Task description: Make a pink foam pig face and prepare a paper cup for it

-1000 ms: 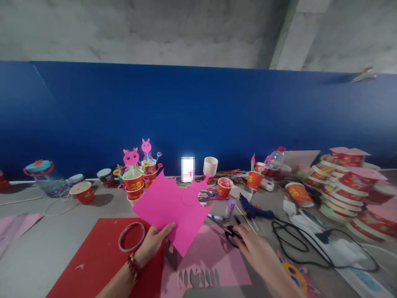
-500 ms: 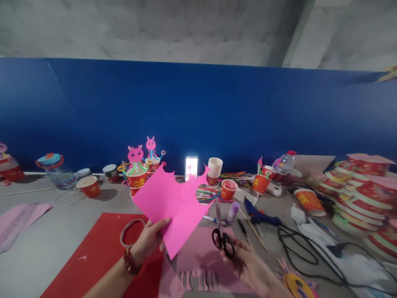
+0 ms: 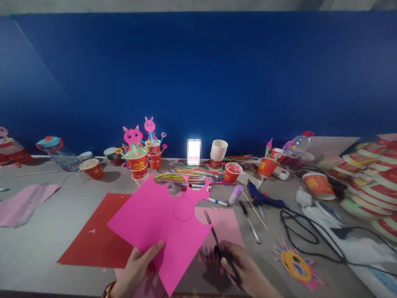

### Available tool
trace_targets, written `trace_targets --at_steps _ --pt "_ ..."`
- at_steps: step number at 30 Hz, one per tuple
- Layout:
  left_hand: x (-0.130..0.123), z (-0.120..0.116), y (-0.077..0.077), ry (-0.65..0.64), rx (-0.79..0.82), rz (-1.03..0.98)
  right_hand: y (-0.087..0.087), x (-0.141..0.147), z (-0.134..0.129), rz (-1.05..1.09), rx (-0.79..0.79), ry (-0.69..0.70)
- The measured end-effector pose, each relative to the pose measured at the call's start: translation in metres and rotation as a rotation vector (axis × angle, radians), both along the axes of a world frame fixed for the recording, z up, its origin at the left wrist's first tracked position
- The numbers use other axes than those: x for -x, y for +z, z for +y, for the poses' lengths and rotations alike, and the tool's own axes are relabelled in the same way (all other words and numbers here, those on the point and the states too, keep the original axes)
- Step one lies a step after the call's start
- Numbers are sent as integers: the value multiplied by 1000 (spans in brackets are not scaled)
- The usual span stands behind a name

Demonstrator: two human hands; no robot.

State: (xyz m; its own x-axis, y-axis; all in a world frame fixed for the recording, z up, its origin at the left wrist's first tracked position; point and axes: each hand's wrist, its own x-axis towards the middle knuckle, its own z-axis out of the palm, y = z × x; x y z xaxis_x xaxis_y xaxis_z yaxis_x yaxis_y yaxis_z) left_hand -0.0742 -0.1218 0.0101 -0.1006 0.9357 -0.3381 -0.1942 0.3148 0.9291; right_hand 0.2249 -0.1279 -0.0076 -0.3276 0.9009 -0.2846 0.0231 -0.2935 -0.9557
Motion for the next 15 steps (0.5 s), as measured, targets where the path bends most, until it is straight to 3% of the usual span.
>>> trace_targets --at_steps 7,12,15 --pt "-15 7 -7 -35 37 -148 12 4 7 194 26 20" --pt "-12 13 -2 -119 -6 -60 35 13 29 166 -7 22" --pt "-12 17 4 -162 -37 9 39 16 37 135 -47 -40"
